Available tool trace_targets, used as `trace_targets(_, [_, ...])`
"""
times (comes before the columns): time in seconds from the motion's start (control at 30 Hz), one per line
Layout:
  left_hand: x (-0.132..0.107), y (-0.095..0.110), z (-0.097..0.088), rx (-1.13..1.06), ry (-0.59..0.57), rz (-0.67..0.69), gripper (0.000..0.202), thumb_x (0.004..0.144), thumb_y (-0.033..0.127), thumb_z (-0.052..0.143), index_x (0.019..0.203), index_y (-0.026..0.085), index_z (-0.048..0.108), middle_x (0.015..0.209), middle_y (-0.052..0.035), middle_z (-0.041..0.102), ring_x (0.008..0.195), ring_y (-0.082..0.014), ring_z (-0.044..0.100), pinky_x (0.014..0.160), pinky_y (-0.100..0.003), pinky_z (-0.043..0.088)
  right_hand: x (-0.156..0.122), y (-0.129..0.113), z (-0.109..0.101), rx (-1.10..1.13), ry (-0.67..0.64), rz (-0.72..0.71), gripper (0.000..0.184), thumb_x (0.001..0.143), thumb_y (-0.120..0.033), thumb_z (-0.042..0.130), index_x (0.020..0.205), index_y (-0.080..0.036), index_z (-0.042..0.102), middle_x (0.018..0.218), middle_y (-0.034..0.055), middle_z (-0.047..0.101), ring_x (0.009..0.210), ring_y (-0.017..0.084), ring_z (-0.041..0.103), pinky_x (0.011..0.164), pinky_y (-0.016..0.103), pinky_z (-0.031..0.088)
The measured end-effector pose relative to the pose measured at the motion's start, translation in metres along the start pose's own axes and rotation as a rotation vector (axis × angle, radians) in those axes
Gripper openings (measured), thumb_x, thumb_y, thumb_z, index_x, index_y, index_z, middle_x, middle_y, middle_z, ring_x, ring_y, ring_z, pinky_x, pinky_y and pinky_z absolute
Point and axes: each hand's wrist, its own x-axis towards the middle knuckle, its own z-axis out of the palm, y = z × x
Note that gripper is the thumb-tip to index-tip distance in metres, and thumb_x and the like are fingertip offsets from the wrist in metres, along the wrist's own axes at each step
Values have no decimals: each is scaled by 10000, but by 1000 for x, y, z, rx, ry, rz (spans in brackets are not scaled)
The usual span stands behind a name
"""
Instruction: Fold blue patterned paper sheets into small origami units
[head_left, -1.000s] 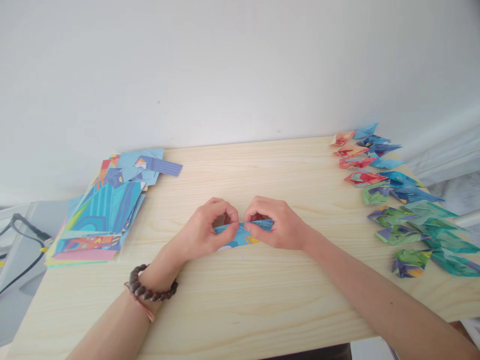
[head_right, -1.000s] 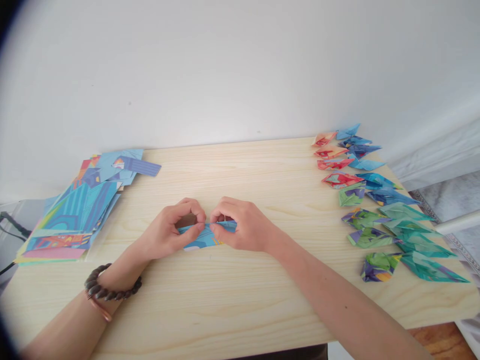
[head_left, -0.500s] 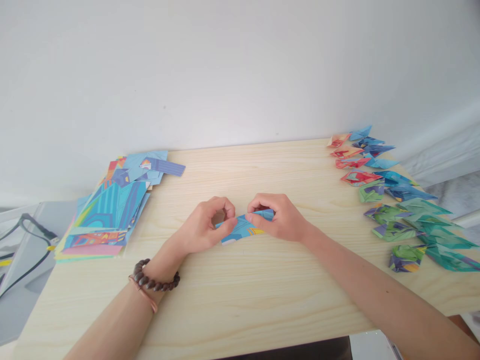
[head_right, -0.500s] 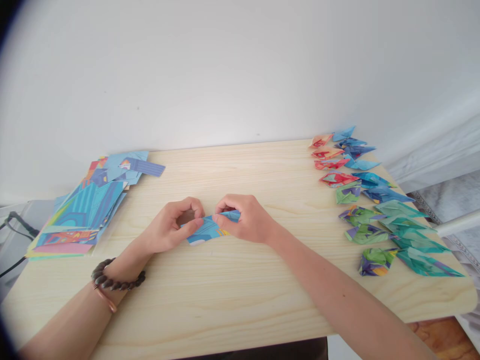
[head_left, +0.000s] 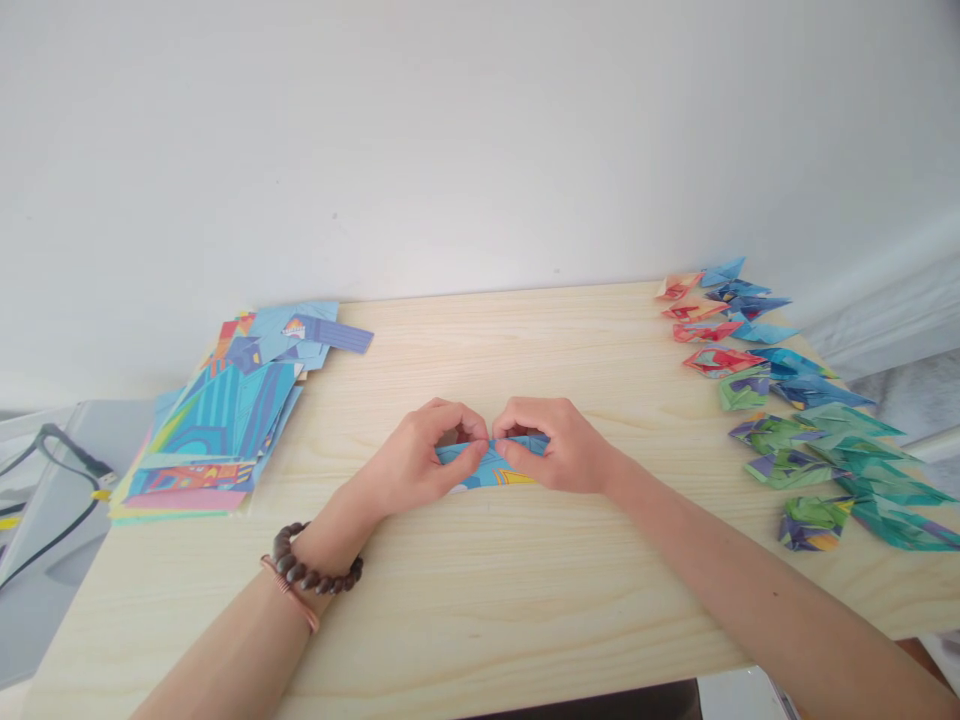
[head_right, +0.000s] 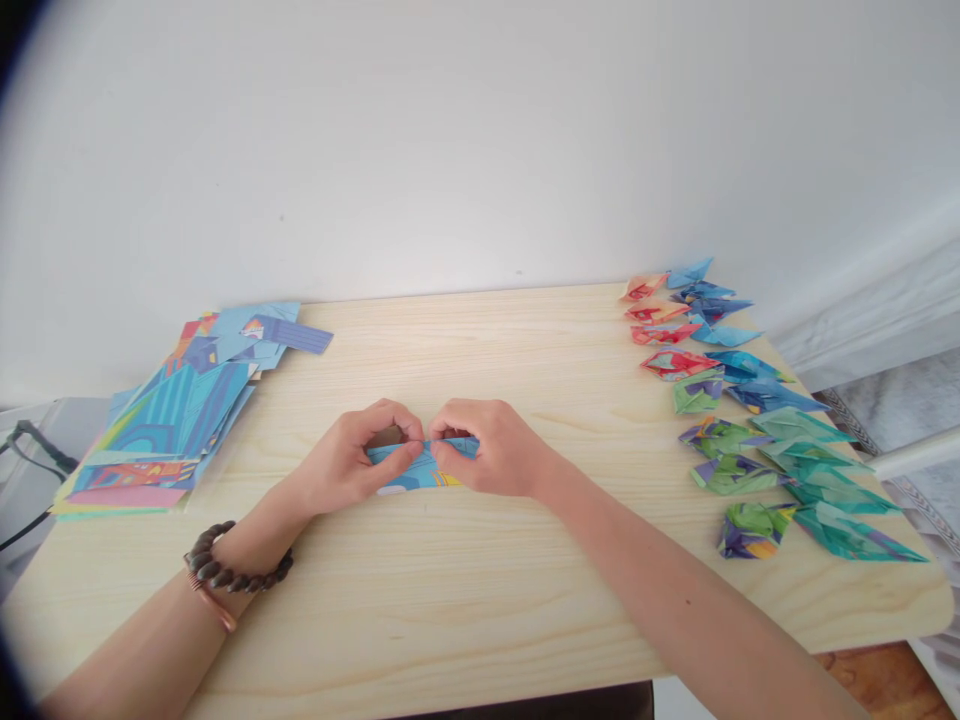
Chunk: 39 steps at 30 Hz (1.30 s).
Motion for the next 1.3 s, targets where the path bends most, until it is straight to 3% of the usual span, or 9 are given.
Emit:
trace_targets(0.17, [0, 2, 0, 28, 4, 5, 73, 830, 210, 529, 819, 153, 573, 762, -10, 580, 707, -115, 540, 621, -212, 427, 0, 1, 1, -11, -16, 8, 16, 771, -164, 556, 762, -174, 564, 673, -28, 540, 582, 77, 458, 551, 205, 367])
trace_targets(0.33, [1, 2, -1, 4, 9, -29, 45, 806, 188, 531, 787, 151, 549, 711, 8, 554, 639, -94, 499, 579, -197, 407, 0, -2, 0, -53, 8, 5, 132, 781, -229, 580, 677, -169, 525, 585, -49, 460, 533, 65, 397, 538, 206, 337])
trace_targets(0.7, [-2, -2, -6, -107, -57, -40, 50, 762, 116, 501, 790, 143, 532, 748, 3, 533, 623, -81, 486, 565, -194, 405, -2, 1, -2, 78, -22, -19, 107, 777, -159, 560, 675, -162, 530, 613, -44, 478, 533, 52, 407, 511, 178, 337])
trace_targets(1.3, [-3, -12, -14, -262, -120, -48, 74, 829, 209, 478, 777, 157, 464, 746, 0, 496, 641, -108, 445, 570, -231, 371, 0, -2, -9, 251, 7, 64, 165, 759, -189, 559, 601, -162, 518, 547, -49, 447, 496, 57, 357, 463, 196, 294])
